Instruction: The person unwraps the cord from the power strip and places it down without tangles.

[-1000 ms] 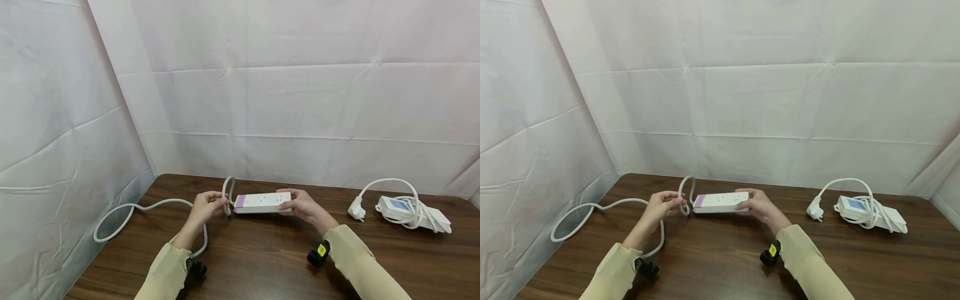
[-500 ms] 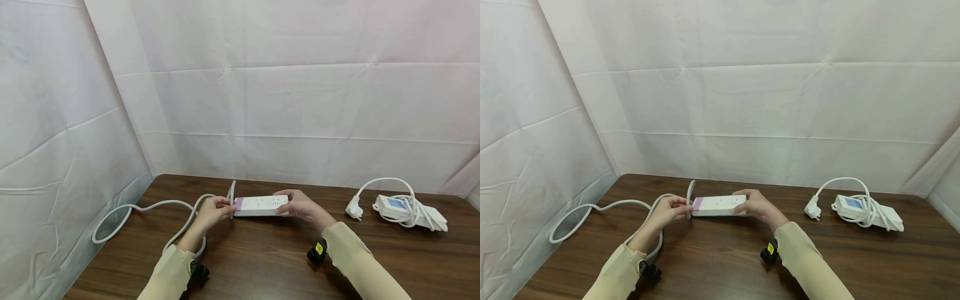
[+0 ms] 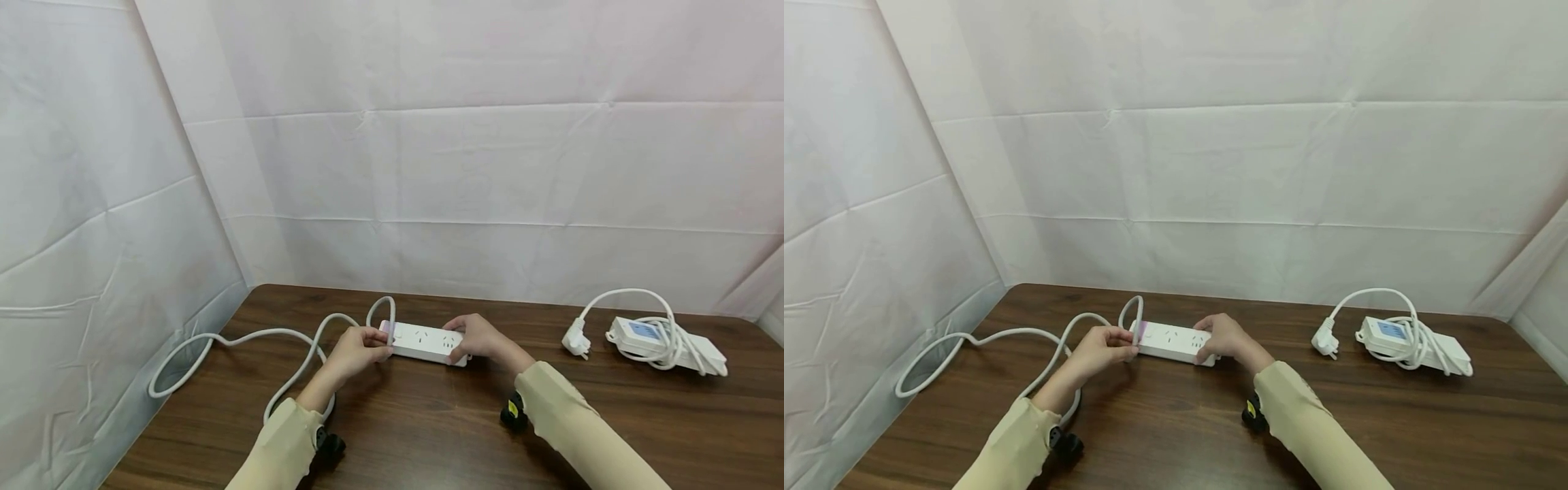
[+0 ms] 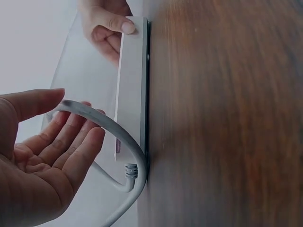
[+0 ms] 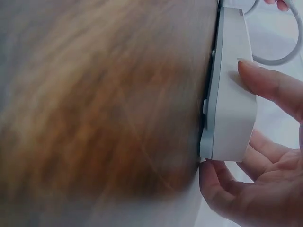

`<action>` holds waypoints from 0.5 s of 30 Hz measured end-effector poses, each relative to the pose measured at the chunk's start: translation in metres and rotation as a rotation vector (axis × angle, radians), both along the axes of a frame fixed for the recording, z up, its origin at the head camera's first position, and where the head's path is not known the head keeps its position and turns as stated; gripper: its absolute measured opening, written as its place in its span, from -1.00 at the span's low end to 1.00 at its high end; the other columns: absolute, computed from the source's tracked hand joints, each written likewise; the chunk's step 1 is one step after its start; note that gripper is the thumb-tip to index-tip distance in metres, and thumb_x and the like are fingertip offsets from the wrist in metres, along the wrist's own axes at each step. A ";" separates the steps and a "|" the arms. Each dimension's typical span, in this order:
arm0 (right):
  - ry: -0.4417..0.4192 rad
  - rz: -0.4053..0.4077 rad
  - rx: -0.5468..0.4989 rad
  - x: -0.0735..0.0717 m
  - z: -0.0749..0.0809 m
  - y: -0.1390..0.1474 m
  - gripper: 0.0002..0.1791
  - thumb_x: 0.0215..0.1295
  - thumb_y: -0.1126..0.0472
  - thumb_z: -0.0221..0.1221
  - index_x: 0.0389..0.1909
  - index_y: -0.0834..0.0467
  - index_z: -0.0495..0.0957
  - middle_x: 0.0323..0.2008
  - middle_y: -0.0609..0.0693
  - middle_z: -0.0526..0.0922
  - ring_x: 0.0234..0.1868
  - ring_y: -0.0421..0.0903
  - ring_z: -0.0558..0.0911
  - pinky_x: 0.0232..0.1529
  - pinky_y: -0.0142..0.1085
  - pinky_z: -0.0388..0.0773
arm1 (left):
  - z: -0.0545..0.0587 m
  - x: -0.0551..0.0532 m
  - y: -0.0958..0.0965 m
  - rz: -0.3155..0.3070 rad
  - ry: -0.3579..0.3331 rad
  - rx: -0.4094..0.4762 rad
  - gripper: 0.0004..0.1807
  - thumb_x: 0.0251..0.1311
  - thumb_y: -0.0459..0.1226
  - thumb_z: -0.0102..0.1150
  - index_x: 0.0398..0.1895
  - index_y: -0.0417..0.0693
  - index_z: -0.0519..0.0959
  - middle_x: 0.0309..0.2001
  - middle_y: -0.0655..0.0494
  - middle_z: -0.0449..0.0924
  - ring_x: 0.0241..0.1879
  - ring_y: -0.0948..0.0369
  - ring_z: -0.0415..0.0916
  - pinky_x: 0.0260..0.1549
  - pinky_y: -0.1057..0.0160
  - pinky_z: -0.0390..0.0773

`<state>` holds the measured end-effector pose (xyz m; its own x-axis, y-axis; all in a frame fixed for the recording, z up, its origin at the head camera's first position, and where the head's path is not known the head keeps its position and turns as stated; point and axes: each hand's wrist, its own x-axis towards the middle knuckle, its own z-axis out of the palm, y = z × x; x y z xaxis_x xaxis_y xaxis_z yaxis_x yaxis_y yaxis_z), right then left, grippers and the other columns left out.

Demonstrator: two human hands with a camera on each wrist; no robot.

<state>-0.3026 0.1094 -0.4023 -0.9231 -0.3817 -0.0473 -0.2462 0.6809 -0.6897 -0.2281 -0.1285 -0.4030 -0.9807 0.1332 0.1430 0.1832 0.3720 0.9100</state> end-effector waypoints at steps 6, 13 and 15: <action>-0.003 0.043 0.004 0.000 0.001 0.002 -0.37 -0.30 0.39 0.41 -0.04 0.34 0.50 -0.02 0.23 0.54 -0.04 0.04 0.49 0.00 -0.09 0.39 | 0.004 0.002 0.003 0.038 0.061 -0.050 -0.69 0.04 -0.37 0.23 -0.12 -0.36 0.54 -0.23 -0.12 0.62 -0.21 0.09 0.56 -0.24 0.23 0.54; -0.072 0.080 -0.120 0.005 0.009 0.017 -0.34 -0.17 0.36 0.36 0.06 0.41 0.40 0.06 0.28 0.47 0.13 0.19 0.39 0.10 -0.01 0.34 | 0.014 0.006 0.008 0.180 0.302 0.002 -0.72 0.05 -0.40 0.19 -0.13 -0.33 0.55 -0.21 -0.17 0.62 -0.19 0.02 0.57 -0.21 0.12 0.54; -0.065 0.086 -0.130 0.005 0.011 0.022 -0.33 -0.14 0.33 0.36 0.08 0.42 0.38 0.06 0.29 0.47 0.12 0.20 0.40 0.09 -0.01 0.35 | 0.016 0.007 0.010 0.205 0.345 0.040 -0.74 0.04 -0.41 0.20 -0.16 -0.33 0.56 -0.21 -0.17 0.62 -0.19 0.02 0.57 -0.20 0.12 0.54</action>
